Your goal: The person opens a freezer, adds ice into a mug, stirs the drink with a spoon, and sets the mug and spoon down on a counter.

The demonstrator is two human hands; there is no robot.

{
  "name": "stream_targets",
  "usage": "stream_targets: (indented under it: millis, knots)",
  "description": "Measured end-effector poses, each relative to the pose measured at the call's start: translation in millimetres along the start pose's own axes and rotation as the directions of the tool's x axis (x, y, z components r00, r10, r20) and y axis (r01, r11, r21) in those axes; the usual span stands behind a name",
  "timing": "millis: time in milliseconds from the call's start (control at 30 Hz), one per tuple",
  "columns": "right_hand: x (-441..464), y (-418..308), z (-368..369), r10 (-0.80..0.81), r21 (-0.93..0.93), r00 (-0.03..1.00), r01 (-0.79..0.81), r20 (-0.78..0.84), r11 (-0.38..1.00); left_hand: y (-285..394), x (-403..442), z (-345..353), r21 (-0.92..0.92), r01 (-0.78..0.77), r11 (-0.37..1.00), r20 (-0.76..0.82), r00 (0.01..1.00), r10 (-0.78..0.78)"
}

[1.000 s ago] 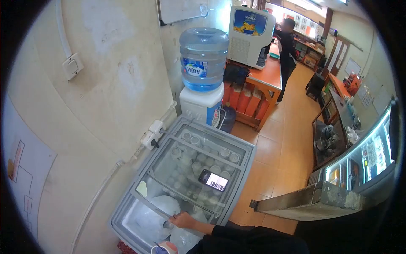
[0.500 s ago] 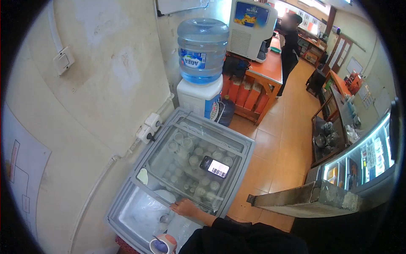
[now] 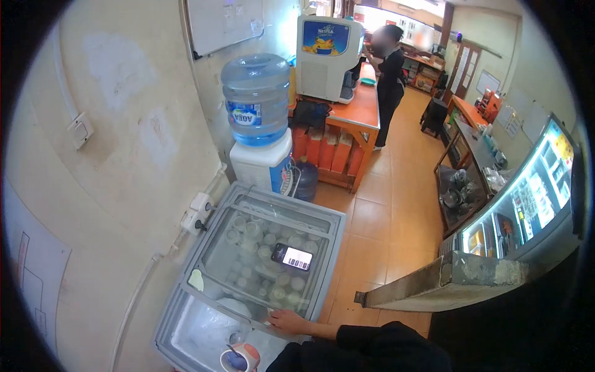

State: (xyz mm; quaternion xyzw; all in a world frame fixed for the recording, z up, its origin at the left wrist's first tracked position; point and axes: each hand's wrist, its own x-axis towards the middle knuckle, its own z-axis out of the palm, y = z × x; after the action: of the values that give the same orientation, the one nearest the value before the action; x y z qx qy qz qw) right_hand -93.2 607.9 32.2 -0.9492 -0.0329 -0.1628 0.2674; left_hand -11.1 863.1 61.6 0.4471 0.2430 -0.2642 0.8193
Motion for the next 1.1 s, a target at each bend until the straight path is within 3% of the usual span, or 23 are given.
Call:
stream_targets:
  millis: [100,167,200,267,300,367,500,533,567,633,700,833,1100]
  knots:
    - [-17.5,-11.1,-22.0,0.094,0.083,0.991,-0.102,0.099,0.991,-5.6,-3.6,-3.8,0.000,-0.008,1.000,0.018,1.000,0.008]
    - [-20.3,-25.5,-31.7,0.212,0.428,0.934,-0.323,0.287,0.844,-9.7,-9.2,-12.2,-0.004,-0.014,1.000,0.033,0.999,0.015]
    - [-13.7,-39.9,-44.9,0.207,0.424,0.934,-0.320,0.290,0.847,-12.5,-13.6,-17.9,-0.007,-0.021,1.000,0.039,0.999,0.021]
    - [7.8,-63.0,-66.1,0.155,0.561,0.853,-0.454,0.499,0.693,-23.4,-23.0,-42.7,-0.026,-0.031,0.999,0.065,0.997,0.033]
    - [12.0,-66.2,-64.5,0.132,0.557,0.841,-0.456,0.524,0.694,-30.2,-32.2,-56.0,-0.038,-0.031,0.999,0.086,0.996,0.035]
    - [19.5,-82.0,-50.4,-0.217,0.695,0.952,0.006,0.216,0.719,-43.5,-59.9,-84.8,-0.055,-0.043,0.998,0.078,0.996,0.047]
    - [37.0,-129.4,-66.7,-0.425,0.799,0.822,-0.059,0.378,0.598,-12.7,-140.5,-22.7,0.048,0.044,0.998,-0.023,0.999,-0.043]
    - [36.8,-142.3,-66.1,-0.379,0.753,0.840,-0.054,0.389,0.656,-9.9,-149.5,-22.7,-0.045,0.080,0.996,0.006,0.997,-0.080]
    - [37.0,-149.7,-61.8,-0.325,0.697,0.861,-0.046,0.390,0.716,-4.8,-158.8,-17.5,0.065,0.009,0.998,-0.026,1.000,-0.007]
    - [28.5,-164.5,-37.7,-0.346,0.693,0.843,-0.043,0.411,0.720,-7.7,-159.9,-41.6,-0.026,0.075,0.997,-0.022,0.997,-0.076]
    - [23.5,-178.7,-22.8,-0.314,0.677,0.872,-0.028,0.377,0.735,-7.0,-164.3,-56.8,-0.052,0.043,0.998,-0.047,0.998,-0.045]
    - [19.2,-207.2,-4.1,-0.347,0.658,0.823,-0.042,0.449,0.752,2.1,-196.0,-70.4,-0.045,-0.020,0.999,-0.088,0.996,0.016]
    - [16.7,-261.6,47.4,-0.460,0.708,0.791,0.049,0.404,0.705,-10.6,-200.9,-159.0,-0.155,-0.091,0.984,-0.186,0.981,0.061]
